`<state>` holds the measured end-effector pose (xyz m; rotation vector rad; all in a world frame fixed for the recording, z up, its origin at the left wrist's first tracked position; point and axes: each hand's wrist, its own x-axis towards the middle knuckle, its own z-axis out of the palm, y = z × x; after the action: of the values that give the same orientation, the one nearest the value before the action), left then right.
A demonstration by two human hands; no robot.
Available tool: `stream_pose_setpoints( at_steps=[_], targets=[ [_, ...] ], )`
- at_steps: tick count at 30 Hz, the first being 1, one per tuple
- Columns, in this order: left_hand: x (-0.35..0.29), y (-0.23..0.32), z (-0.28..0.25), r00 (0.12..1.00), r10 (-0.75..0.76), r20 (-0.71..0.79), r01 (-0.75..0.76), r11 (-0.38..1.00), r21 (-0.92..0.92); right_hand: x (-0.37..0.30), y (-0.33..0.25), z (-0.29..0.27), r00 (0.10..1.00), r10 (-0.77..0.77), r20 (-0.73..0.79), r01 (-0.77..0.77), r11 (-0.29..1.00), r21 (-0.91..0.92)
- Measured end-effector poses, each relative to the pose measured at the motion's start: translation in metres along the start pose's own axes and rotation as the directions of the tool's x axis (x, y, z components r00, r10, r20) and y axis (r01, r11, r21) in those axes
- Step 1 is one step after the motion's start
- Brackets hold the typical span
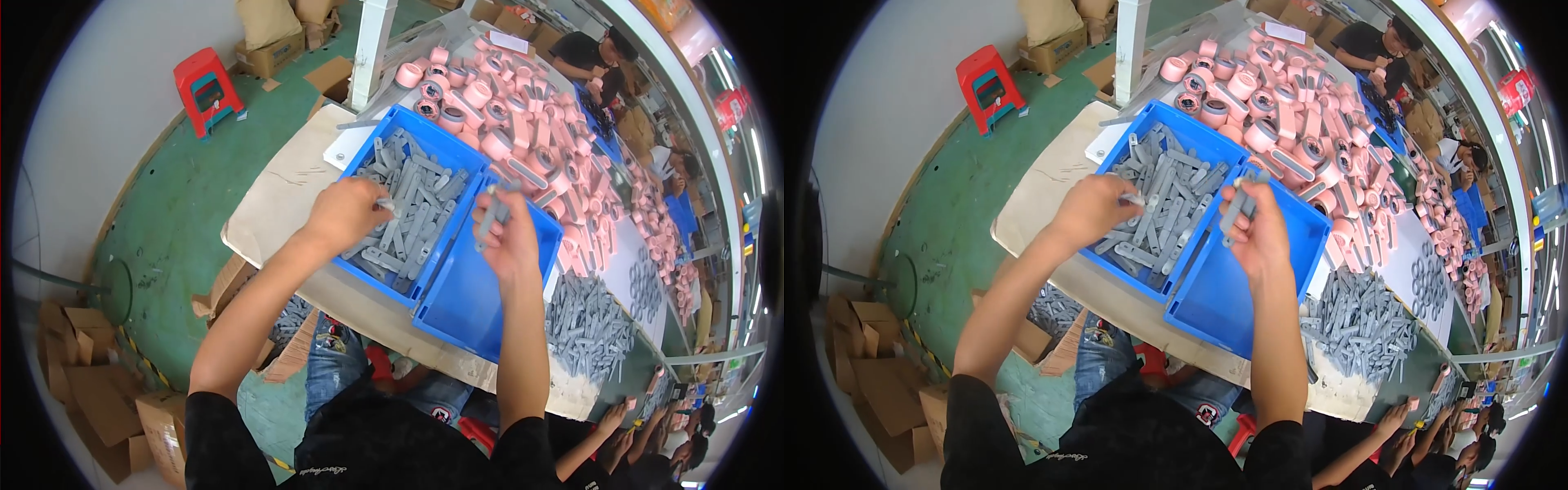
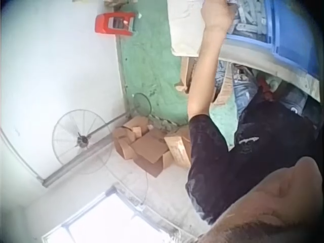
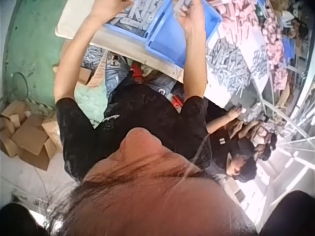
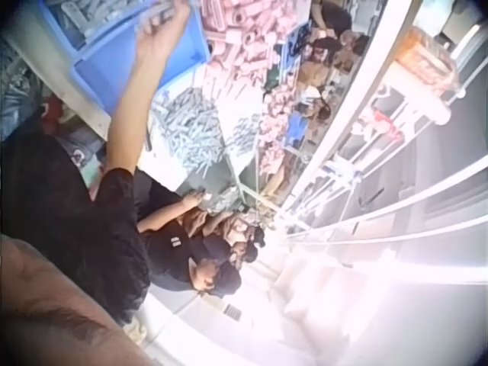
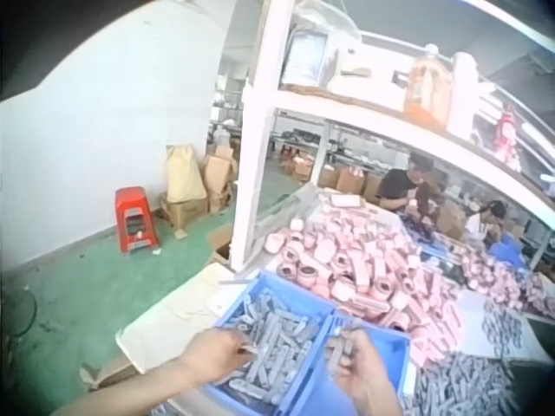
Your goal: The person assembles small metal components with plastic parts by hand, taking them from blue bins and a cardboard box at a factory workstation. A hammer is used to join the parts together.
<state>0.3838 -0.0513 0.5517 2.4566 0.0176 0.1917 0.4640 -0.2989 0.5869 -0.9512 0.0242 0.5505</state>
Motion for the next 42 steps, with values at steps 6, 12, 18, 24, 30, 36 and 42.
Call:
stream_pose_setpoints(
  at_steps=[6, 12, 18, 24, 30, 36, 42],
  targets=[
    [0.010, 0.020, 0.029, 0.997, -0.067, 0.034, 0.056, 0.962, 0.268, -0.027, 0.002, -0.027, 0.962, 0.050, 0.267, -0.121, 0.960, 0.254],
    [0.031, 0.001, 0.018, 0.971, -0.223, 0.082, 0.211, 0.969, 0.128, -0.040, -0.001, -0.010, 0.984, -0.062, 0.164, 0.094, 0.977, -0.193],
    [0.032, -0.009, -0.019, 0.932, -0.344, 0.113, 0.359, 0.918, -0.169, -0.026, 0.029, 0.021, 0.936, -0.206, 0.285, 0.295, 0.019, -0.955],
    [0.023, 0.000, -0.033, 0.932, -0.352, 0.089, 0.363, 0.905, -0.222, 0.006, 0.083, 0.052, 0.985, 0.007, 0.174, 0.163, -0.393, -0.905],
    [0.021, -0.010, -0.030, 0.956, -0.293, -0.009, 0.277, 0.910, -0.308, 0.028, 0.077, 0.042, 0.994, -0.085, 0.071, 0.042, -0.302, -0.952],
    [0.045, -0.008, 0.001, 0.978, -0.173, -0.117, 0.146, 0.967, -0.208, 0.005, 0.027, 0.026, 0.992, -0.118, -0.045, 0.075, 0.835, -0.546],
    [0.018, 0.008, 0.000, 0.974, 0.201, 0.108, -0.210, 0.974, 0.084, -0.056, 0.002, -0.031, 0.981, 0.000, 0.193, -0.044, 0.973, 0.225]
  ],
)
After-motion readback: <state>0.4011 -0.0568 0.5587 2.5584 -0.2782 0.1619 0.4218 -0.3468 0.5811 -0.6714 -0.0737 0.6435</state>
